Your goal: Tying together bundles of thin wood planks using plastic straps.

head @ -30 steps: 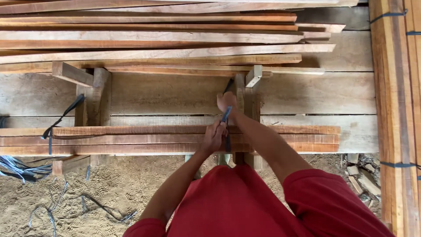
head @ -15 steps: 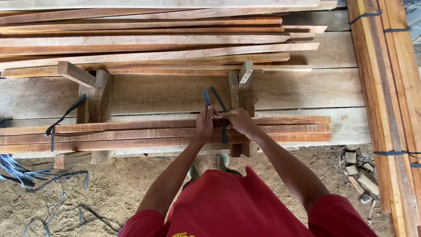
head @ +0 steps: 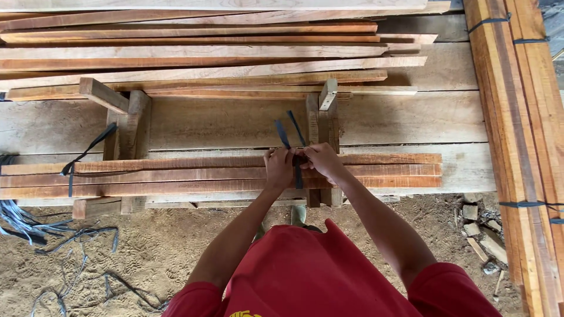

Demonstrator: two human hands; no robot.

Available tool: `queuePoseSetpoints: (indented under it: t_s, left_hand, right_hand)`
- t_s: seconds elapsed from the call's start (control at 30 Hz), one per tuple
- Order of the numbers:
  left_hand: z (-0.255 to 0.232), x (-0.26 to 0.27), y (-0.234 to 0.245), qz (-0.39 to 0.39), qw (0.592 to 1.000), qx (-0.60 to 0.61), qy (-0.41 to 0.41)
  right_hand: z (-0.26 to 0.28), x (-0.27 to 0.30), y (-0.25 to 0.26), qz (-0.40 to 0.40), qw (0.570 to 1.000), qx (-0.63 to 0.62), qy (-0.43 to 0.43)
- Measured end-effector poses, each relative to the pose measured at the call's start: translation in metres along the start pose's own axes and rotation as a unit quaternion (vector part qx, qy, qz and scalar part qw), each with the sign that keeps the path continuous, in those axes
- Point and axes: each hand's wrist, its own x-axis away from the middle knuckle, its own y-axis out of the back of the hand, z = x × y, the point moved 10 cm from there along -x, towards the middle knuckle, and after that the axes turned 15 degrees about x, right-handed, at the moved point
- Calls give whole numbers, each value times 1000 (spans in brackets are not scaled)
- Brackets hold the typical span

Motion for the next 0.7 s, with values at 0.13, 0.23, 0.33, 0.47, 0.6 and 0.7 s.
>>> queuePoseSetpoints:
  t_s: [0.13, 0.23, 0.33, 0.47, 0.6, 0.7]
  left_hand:
    - [-5, -11, 4, 57, 992, 28, 108]
    - [53, -12, -16, 117, 978, 38, 166]
    - [60, -18, -20, 110, 976, 113, 150]
    - [55, -19, -14, 131, 970, 142, 149]
    - [106, -22, -35, 169, 979, -12, 109]
    - [80, -12, -23, 187, 973, 33, 131]
  right_hand:
    - [9, 14, 4, -14, 999, -44, -7]
    - [22, 30, 16, -37, 996, -77, -16]
    - [14, 21, 24, -36, 987, -158, 12]
    - [34, 27, 23, -46, 989, -133, 44]
    - [44, 21, 22, -75, 988, -113, 77]
    - [58, 13, 24, -80, 989, -68, 100]
